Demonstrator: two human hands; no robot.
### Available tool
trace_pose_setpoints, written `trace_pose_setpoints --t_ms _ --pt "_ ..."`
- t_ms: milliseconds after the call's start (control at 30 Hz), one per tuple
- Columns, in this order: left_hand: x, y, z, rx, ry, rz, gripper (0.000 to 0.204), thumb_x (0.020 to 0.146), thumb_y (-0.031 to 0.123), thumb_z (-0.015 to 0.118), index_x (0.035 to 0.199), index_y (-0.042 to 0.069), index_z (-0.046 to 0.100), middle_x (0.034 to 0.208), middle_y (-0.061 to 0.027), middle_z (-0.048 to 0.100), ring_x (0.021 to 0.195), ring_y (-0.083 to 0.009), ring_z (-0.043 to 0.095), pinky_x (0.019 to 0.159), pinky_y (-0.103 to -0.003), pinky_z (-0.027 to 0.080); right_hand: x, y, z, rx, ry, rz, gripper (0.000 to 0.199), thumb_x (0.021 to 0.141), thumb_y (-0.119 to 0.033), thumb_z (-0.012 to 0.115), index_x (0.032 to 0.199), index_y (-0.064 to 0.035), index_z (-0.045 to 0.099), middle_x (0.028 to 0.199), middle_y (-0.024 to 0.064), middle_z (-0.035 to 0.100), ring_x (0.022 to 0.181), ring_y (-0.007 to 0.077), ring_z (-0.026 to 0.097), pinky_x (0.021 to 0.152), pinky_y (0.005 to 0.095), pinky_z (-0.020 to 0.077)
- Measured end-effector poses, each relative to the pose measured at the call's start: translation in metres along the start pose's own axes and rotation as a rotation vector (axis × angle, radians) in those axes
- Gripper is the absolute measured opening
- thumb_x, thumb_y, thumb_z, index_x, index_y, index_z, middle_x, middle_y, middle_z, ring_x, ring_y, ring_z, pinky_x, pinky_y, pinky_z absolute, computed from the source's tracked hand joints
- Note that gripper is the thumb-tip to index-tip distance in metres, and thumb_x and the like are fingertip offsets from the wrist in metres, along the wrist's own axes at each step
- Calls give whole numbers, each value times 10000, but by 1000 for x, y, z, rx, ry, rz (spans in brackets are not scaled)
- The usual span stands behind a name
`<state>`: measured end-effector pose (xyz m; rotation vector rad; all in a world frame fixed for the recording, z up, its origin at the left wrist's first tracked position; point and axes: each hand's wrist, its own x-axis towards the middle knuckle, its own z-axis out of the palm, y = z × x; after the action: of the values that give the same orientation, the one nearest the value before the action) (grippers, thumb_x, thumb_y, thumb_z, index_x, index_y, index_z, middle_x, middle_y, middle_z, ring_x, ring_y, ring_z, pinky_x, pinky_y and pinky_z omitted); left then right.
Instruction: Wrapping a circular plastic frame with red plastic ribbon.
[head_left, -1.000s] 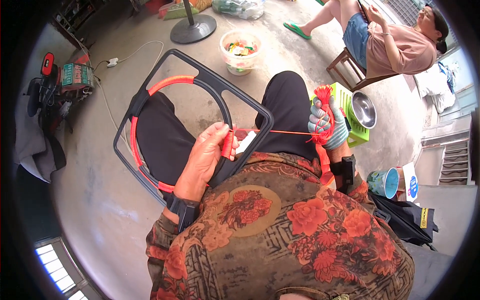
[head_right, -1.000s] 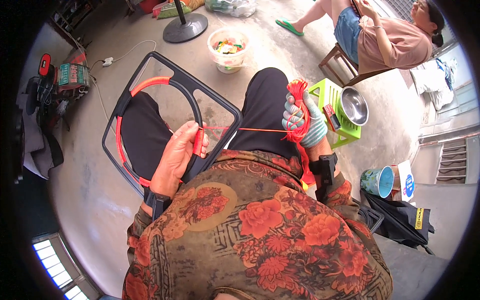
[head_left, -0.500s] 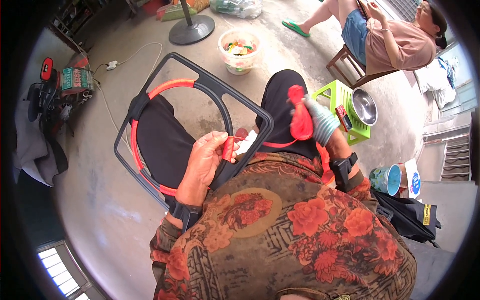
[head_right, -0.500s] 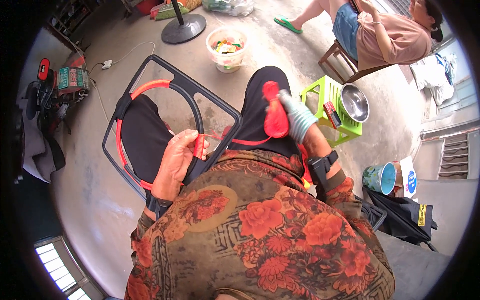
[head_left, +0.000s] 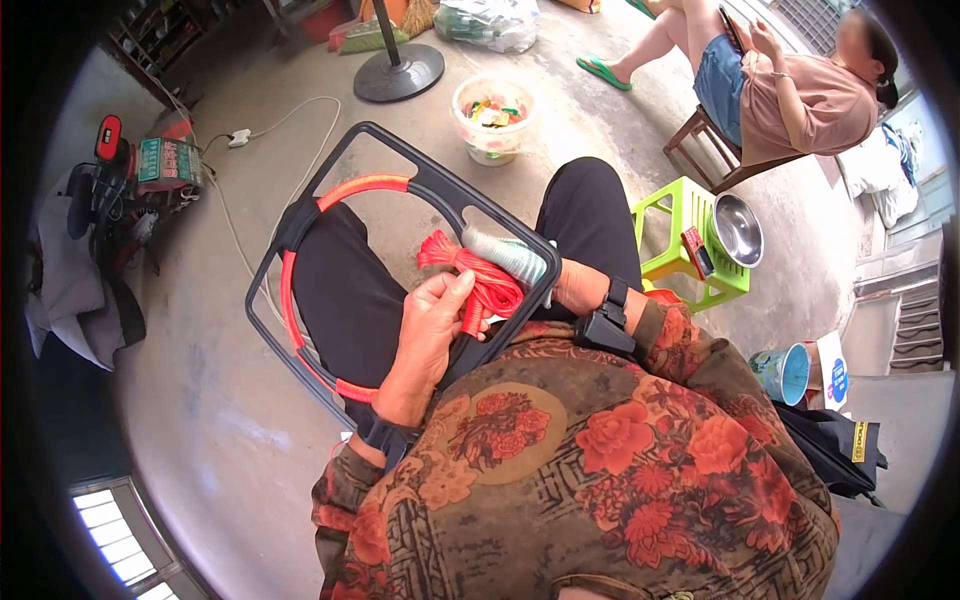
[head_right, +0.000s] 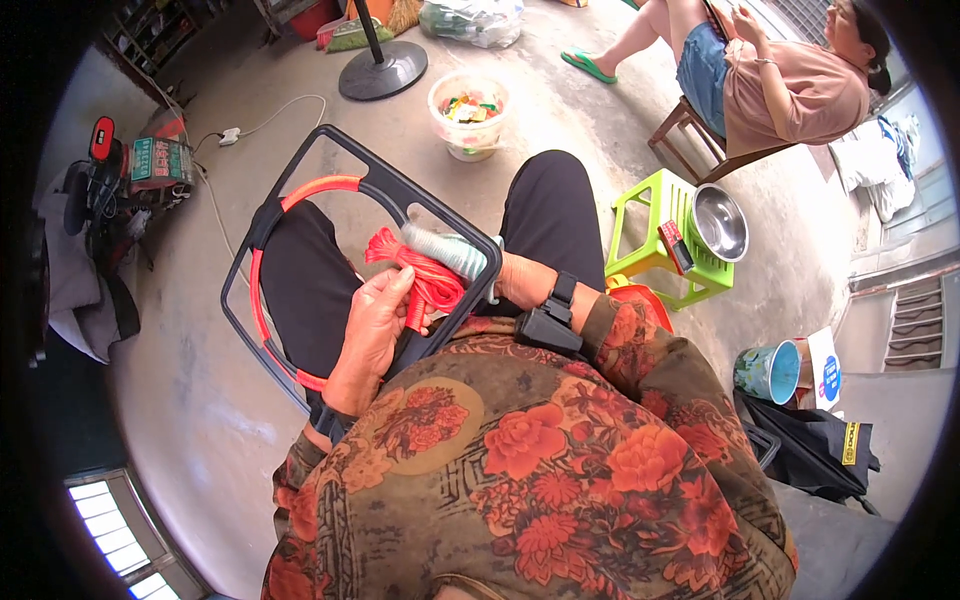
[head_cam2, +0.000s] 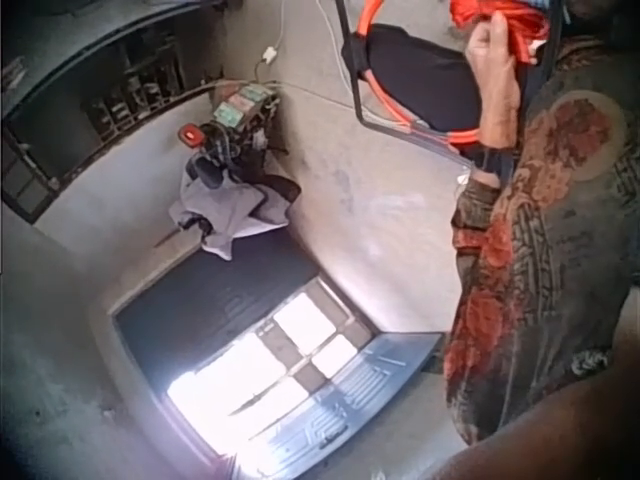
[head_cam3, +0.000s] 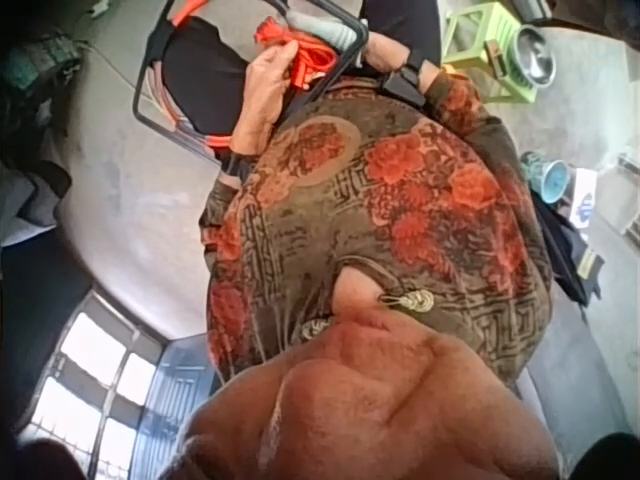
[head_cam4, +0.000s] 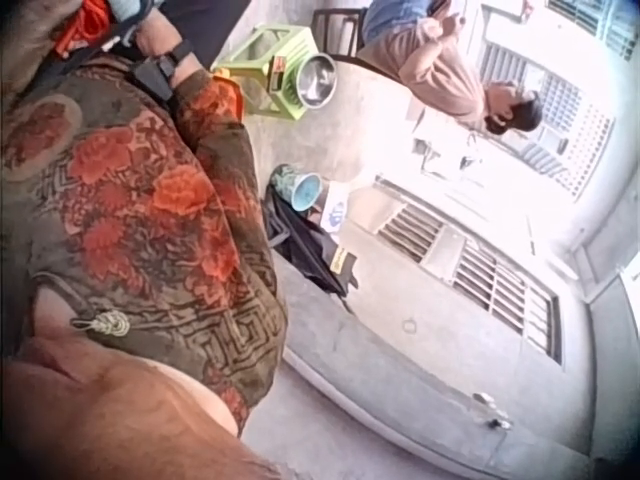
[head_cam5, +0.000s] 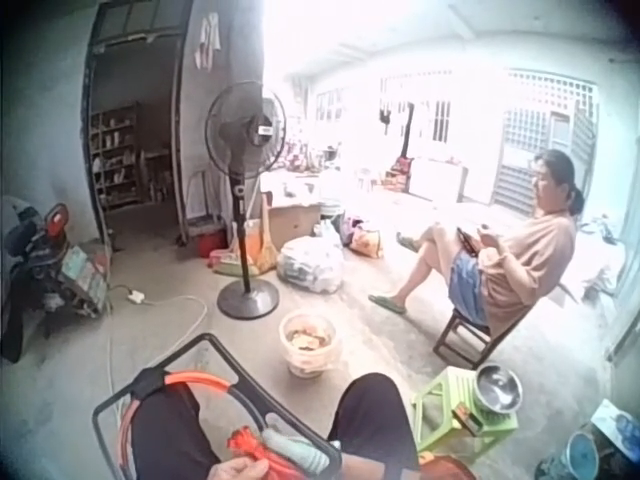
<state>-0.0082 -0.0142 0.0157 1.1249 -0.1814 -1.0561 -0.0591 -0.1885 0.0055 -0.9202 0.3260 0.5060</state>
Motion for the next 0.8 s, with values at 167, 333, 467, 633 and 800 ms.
trace_pose_setpoints --t_ms 167,333,467,633,800 --pt "0 3 0 -47 38 -82 218 913 210 489 893 3 555 769 -111 619 600 -181 595 518 -293 499 17 12 -1 388 -393 -51 474 909 -432 463 1097 -6 549 983 116 623 785 197 646 657 326 561" --pt "4 -1 -5 -109 -8 -97 254 923 218 455 951 -17 547 815 -133 627 643 -207 600 557 -316 500 6 -1 17 193 -205 -207 329 922 -259 483 1117 0 540 994 70 611 959 169 603 782 312 522" --pt "1 -2 -7 -225 -50 -186 305 939 272 404 945 10 561 793 -157 634 642 -232 597 615 -323 498 45 18 -31 523 -88 -384 214 911 -177 493 1053 -36 568 983 101 635 917 187 621 813 310 513" --pt "2 -2 -11 -333 -87 -240 336 941 301 389 916 20 571 788 -171 630 641 -237 596 629 -328 498 22 -18 -73 625 376 -622 208 888 -265 483 933 -84 576 857 107 637 738 275 616 633 377 510" --pt "5 -2 -8 -279 -40 -203 348 938 320 399 903 21 575 778 -173 629 639 -228 599 622 -324 500 -81 5 -126 794 -351 -572 255 951 -279 395 832 -61 452 624 18 482 625 182 488 633 285 461"
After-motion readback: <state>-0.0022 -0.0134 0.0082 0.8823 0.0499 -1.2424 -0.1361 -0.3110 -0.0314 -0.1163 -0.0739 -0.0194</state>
